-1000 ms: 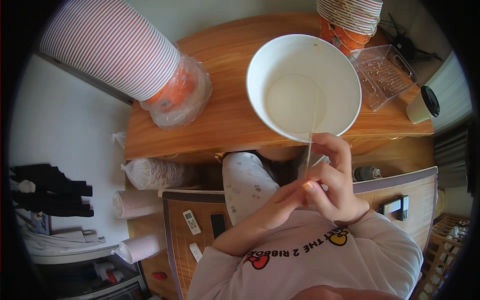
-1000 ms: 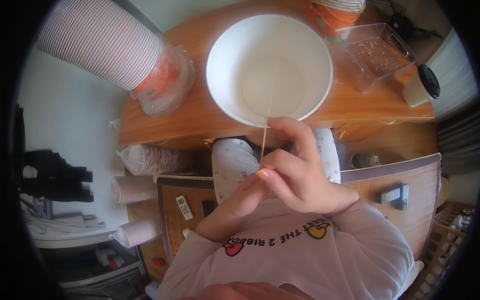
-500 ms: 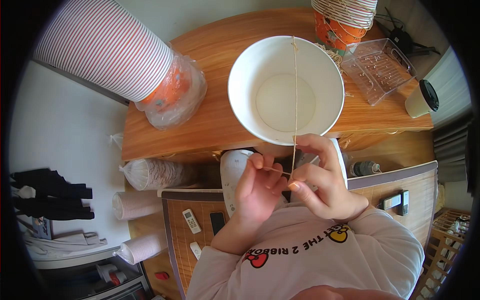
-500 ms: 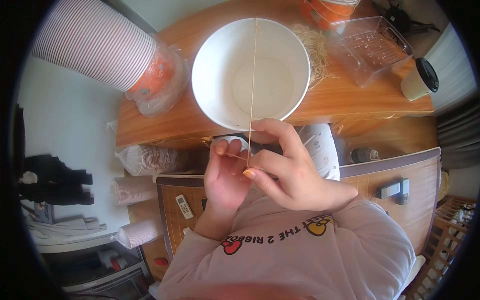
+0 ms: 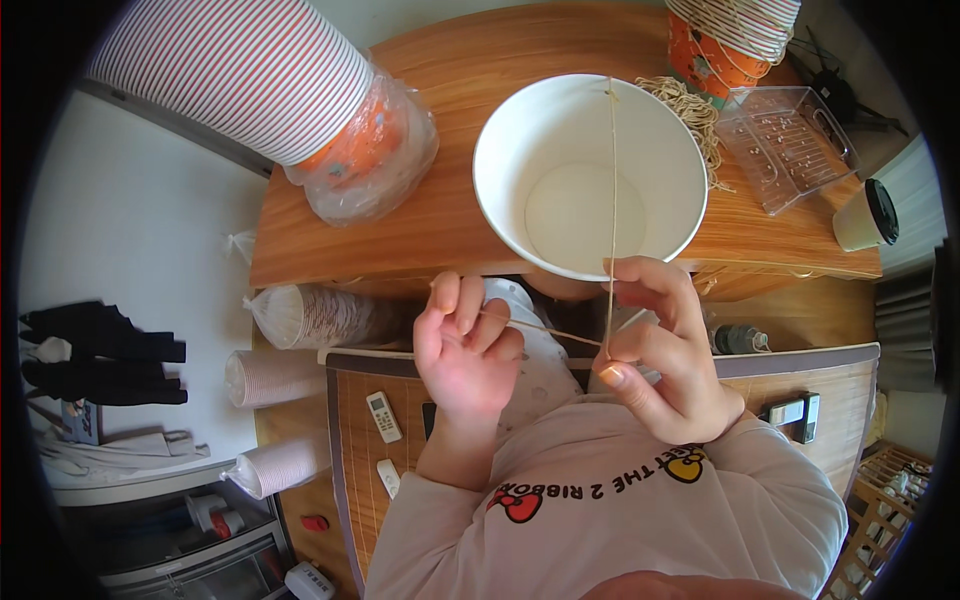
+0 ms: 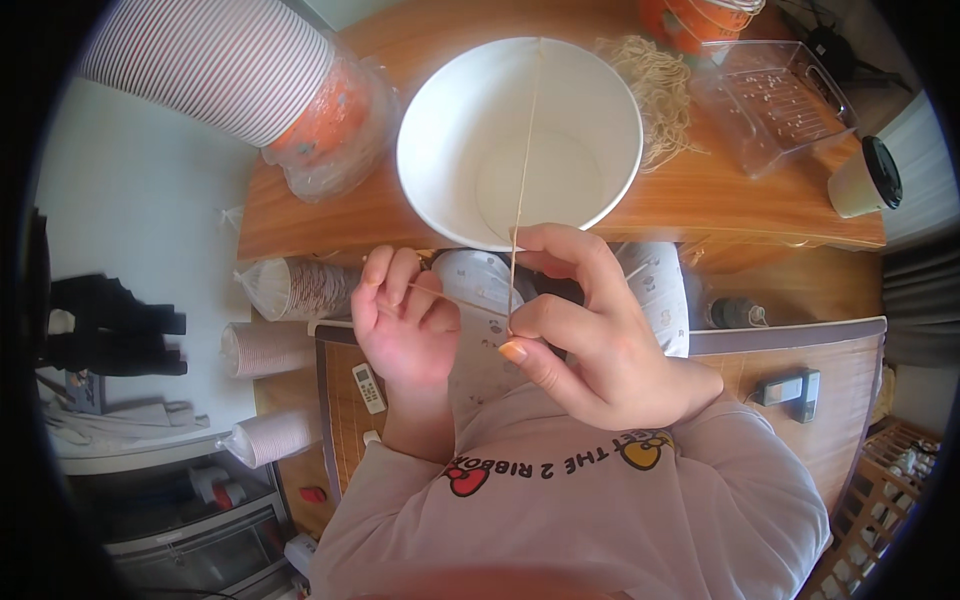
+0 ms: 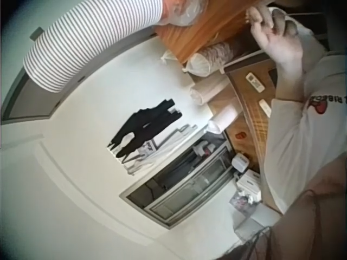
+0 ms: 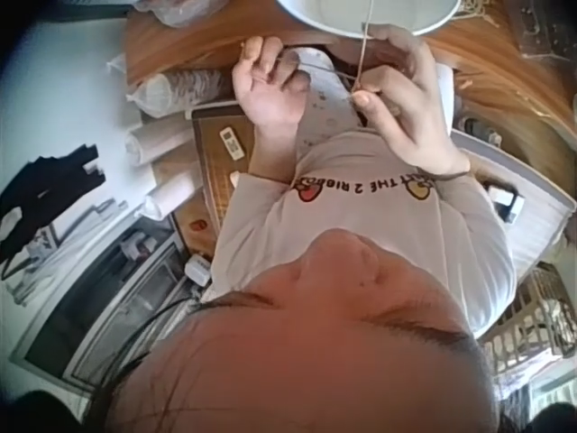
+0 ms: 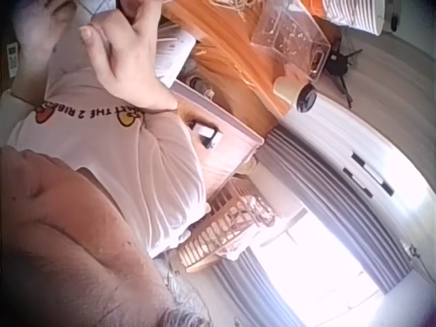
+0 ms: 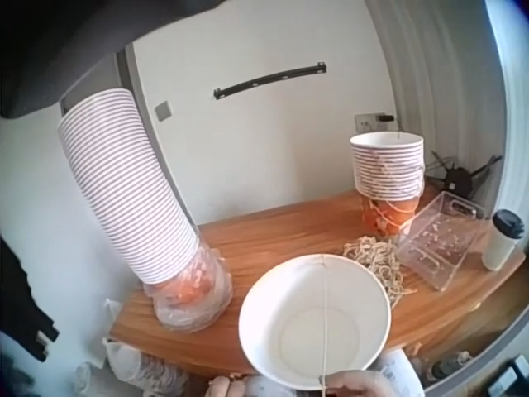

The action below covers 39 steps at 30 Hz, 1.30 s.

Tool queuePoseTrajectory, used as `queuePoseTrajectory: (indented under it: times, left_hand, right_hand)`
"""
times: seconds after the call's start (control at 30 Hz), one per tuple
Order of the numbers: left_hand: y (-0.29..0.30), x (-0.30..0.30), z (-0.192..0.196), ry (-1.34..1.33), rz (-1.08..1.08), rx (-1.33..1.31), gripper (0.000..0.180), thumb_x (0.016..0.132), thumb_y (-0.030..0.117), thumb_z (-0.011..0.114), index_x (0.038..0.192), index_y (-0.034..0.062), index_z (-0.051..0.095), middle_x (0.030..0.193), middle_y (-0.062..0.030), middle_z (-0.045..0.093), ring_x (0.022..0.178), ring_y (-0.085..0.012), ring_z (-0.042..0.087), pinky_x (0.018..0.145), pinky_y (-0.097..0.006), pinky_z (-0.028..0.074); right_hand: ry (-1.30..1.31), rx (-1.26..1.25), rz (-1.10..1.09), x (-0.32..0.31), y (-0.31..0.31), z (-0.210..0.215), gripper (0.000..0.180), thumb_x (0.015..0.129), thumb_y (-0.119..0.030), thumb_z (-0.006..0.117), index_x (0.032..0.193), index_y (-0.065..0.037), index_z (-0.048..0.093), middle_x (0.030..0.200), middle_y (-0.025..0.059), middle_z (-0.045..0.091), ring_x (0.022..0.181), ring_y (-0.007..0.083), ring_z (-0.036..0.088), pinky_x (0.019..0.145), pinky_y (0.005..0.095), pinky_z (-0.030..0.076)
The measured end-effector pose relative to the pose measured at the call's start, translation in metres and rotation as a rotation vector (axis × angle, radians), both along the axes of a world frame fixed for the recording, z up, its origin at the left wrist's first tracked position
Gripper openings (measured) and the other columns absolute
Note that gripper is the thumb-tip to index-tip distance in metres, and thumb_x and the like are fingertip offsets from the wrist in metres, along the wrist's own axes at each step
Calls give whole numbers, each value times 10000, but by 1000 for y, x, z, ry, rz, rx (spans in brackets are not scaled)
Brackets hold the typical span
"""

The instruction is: Tying thin rope handles onto paper buckets for assembly.

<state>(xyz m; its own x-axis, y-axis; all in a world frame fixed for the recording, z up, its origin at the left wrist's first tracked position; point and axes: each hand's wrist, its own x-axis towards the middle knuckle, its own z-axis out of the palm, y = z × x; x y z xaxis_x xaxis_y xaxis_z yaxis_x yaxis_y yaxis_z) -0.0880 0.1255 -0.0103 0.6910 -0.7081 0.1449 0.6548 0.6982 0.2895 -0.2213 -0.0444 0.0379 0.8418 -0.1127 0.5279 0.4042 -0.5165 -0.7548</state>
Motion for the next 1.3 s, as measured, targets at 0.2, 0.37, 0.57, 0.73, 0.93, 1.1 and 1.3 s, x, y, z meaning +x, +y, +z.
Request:
queuePoseTrajectory:
  times: [0.2,0.37,0.57,0.73,0.93,1.1,1.3]
  left_hand:
    - [-6,-13,7,-168,21,251,234,989,268,435,815,128,369,733,27,336,569,-68,281,478,-210,254]
    - [-8,-20,0,-576,125,441,234,1017,238,422,884,55,483,770,-12,418,600,-59,337,523,-228,280]
    - [-15,-22,5,-886,107,622,115,964,42,513,924,-15,605,942,-82,615,746,-100,552,647,-207,451]
    - [-17,-22,13,-987,92,671,119,924,2,528,935,-12,646,888,-81,624,755,-120,567,647,-242,447]
    - [-15,-27,20,-891,8,703,102,903,-9,553,943,-5,647,854,-66,622,753,-134,572,656,-262,440]
    - [-10,-23,14,-959,54,689,84,926,64,601,949,1,652,839,-58,623,754,-128,575,647,-251,430]
    - [-7,-14,14,-1028,-42,733,102,882,111,697,917,15,696,762,-38,628,670,-127,569,594,-252,423]
  right_hand:
    - [-64,36,84,7,2,-1,132,857,-114,673,938,-16,639,1308,253,420,1187,363,492,995,417,420]
    - [-98,136,106,-8,-10,-15,166,853,-155,659,915,-3,639,1296,245,439,1131,324,515,944,375,424]
    - [-690,283,-587,1,-4,-49,457,830,-255,692,1201,-118,462,1306,166,439,1083,271,479,930,407,361]
    - [-561,-62,-141,-4,-11,-29,361,735,-29,700,1077,-37,584,1130,211,642,938,320,595,811,389,486]
    - [-150,362,74,10,4,-29,305,830,3,709,1111,-6,591,1130,173,679,941,274,606,861,366,478]
    - [-61,421,172,13,-2,-27,316,828,13,714,1129,-3,619,1035,83,729,927,206,601,864,330,465]
    - [-64,446,176,10,-3,-31,293,796,-7,759,1075,-10,669,981,35,746,874,157,572,789,277,447]
